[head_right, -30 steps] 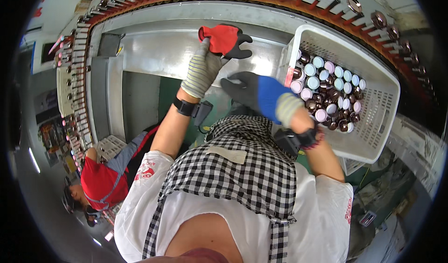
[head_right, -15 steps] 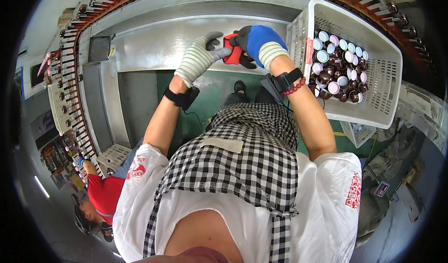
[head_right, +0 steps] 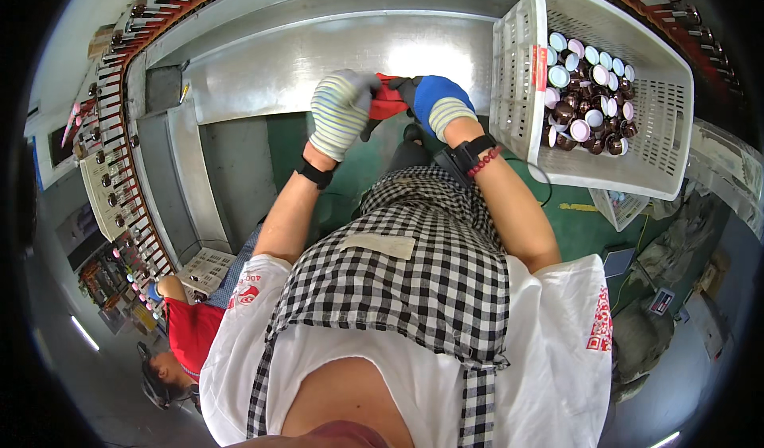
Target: Unloading small round plastic components from a rotating industrial machine and placing them into a plastic basket.
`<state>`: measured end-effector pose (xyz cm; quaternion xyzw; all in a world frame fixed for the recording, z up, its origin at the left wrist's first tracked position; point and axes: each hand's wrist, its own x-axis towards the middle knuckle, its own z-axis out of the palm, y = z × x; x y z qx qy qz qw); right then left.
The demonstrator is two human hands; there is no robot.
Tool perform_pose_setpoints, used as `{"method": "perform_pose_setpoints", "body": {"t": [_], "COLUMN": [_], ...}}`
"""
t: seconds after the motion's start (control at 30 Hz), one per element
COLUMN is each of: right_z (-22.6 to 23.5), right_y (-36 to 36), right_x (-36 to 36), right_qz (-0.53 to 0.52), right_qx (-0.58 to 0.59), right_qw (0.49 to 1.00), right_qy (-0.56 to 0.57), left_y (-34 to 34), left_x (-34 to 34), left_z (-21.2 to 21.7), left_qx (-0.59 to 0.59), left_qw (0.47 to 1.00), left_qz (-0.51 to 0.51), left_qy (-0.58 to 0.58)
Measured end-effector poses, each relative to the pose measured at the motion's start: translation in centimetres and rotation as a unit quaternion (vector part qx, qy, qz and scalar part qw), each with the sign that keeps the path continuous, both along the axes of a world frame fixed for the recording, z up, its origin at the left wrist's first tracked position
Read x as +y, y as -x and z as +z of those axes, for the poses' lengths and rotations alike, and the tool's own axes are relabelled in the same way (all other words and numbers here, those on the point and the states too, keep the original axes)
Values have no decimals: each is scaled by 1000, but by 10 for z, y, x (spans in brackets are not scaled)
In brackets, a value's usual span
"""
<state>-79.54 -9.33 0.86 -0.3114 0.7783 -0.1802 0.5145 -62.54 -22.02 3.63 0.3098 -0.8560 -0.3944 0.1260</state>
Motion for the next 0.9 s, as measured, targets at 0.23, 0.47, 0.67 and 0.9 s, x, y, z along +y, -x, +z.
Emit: {"method": "perform_pose_setpoints", "body": {"t": [0.23,0.47,0.67,0.9], "right_z": [17,24,31,52], "right_y": [-62,-60,-76,-93], "right_x": [-11,9,-8,-14], "right_qz": [295,250,234,249], "right_qx": [360,240,162,253], "right_qw": [882,933,956,912], "right_qy": [76,93,76,206], "left_y": [-30,-62,-51,-6], "left_x": [3,-45,-59,-73], "left_z": [-59,-105,-80,-87], "left_qx": [-186,148,246,20], "left_qw": [922,548,752,838], "left_qz": [-162,37,137,24], "left_qy": [298,-823,-596,-544]}}
